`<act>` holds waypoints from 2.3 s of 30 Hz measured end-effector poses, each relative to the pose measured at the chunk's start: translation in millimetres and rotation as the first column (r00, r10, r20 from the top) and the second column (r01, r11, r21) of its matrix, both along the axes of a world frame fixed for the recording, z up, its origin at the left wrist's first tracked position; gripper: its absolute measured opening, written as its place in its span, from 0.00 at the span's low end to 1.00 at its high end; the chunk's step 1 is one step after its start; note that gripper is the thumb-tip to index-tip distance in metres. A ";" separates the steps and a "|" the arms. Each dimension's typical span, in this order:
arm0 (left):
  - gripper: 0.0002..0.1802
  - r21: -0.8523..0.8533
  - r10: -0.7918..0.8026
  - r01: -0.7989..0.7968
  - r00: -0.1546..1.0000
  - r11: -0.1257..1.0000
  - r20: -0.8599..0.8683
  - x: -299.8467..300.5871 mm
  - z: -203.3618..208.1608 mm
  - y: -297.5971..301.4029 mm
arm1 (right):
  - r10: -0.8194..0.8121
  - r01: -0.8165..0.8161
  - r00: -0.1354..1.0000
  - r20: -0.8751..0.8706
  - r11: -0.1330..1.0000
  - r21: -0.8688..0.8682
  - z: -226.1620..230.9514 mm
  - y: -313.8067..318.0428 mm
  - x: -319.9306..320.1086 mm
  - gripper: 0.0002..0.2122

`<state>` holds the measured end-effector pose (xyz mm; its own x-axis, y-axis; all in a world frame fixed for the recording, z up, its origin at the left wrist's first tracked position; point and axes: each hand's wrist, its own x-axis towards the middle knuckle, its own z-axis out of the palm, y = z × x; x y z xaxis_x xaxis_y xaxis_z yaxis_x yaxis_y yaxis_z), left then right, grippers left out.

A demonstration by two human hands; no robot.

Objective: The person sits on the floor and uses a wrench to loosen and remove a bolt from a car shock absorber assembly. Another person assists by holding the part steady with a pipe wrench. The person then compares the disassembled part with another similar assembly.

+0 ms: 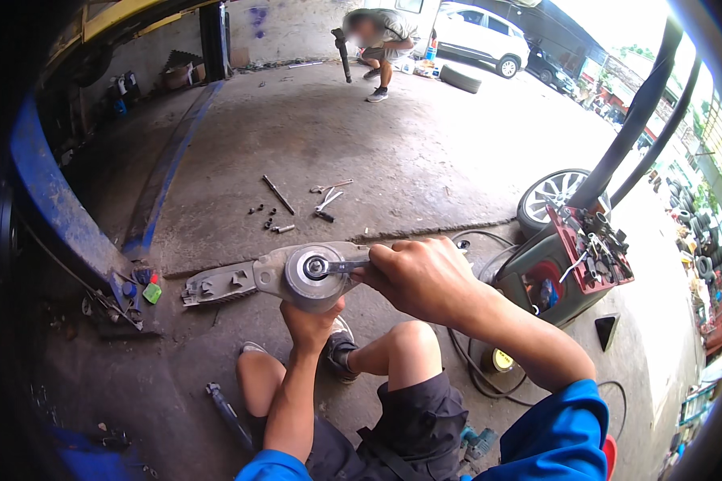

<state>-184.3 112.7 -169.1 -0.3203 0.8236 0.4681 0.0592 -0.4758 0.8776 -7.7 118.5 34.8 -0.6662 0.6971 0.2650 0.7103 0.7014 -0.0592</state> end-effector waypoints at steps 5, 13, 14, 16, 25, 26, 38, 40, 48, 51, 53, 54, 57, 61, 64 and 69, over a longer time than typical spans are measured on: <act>0.34 0.014 -0.008 0.008 1.000 1.000 0.004 3.8 3.5 -2.0 | -0.008 0.008 1.000 -0.009 1.000 0.002 -0.3 -2.9 3.8 0.18; 0.34 0.054 -0.008 0.009 1.000 0.999 -0.021 4.0 2.8 -0.4 | 0.010 -0.009 0.999 -0.054 1.000 0.009 -3.6 -2.2 7.4 0.17; 0.32 0.064 0.004 -0.003 1.000 0.998 -0.013 4.5 3.4 -0.1 | 0.009 -0.008 0.999 -0.053 1.000 0.010 -3.7 -1.9 7.1 0.17; 0.26 0.085 0.028 -0.028 1.000 0.996 0.004 6.4 8.1 0.5 | 0.006 -0.006 0.999 -0.051 1.000 0.012 -4.1 -1.2 6.6 0.18; 0.35 0.028 0.005 -0.005 1.000 1.000 0.007 2.4 0.7 1.6 | 0.020 -0.017 0.998 -0.061 0.999 0.036 -4.0 -0.1 2.5 0.18; 0.35 0.025 0.001 -0.001 1.000 1.000 0.014 2.6 1.2 1.4 | 0.019 -0.017 0.998 -0.062 0.999 0.033 -3.7 -0.2 2.5 0.18; 0.22 0.067 0.044 -0.046 0.998 0.997 0.035 5.8 7.9 3.3 | 0.002 -0.002 0.998 -0.060 1.000 0.007 -5.2 1.8 1.8 0.18; 0.22 0.071 0.043 -0.046 0.998 0.996 0.043 6.2 7.1 4.4 | -0.027 0.027 0.999 -0.024 1.000 -0.009 -3.4 1.8 0.7 0.19; 0.25 0.056 0.004 -0.008 0.998 0.998 0.068 6.8 11.8 6.2 | -0.063 0.063 0.998 -0.025 0.998 -0.003 -6.2 2.0 2.9 0.19; 0.27 0.050 -0.023 0.022 0.999 0.998 0.028 6.7 13.9 6.2 | -0.089 0.089 0.996 -0.021 0.996 -0.013 -7.3 -0.9 5.5 0.20; 0.28 0.050 -0.039 0.039 0.999 0.998 -0.017 5.9 14.6 6.9 | -0.102 0.101 0.994 -0.029 0.995 -0.005 -9.8 -2.8 8.5 0.20; 0.28 0.054 -0.043 0.045 0.998 0.997 -0.039 4.3 14.4 8.5 | -0.104 0.105 0.994 -0.042 0.994 0.008 -11.3 -3.8 8.7 0.20; 0.29 0.050 -0.074 0.077 0.995 0.996 -0.065 2.7 15.4 8.9 | -0.134 0.134 0.990 -0.030 0.991 0.008 -11.3 -10.6 9.2 0.20; 0.30 0.020 -0.134 0.135 0.989 0.991 -0.059 3.1 15.0 2.7 | -0.184 0.183 0.983 0.028 0.983 0.019 -9.3 -22.0 11.5 0.21; 0.31 0.117 -0.140 0.147 0.988 0.982 -0.070 5.8 27.8 -9.7 | -0.198 0.199 0.980 -0.012 0.976 0.092 -8.9 -44.6 12.3 0.19; 0.31 0.101 -0.204 0.202 0.979 0.974 0.004 10.4 37.2 -20.4 | -0.257 0.236 0.965 0.049 0.936 0.262 -6.8 -61.9 5.6 0.19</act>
<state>-173.9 92.4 -132.0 -0.1588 0.8218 0.5472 -0.0599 -0.5613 0.8255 -2.1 56.6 28.0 -0.5085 0.7596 0.4054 0.8578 0.4878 0.1620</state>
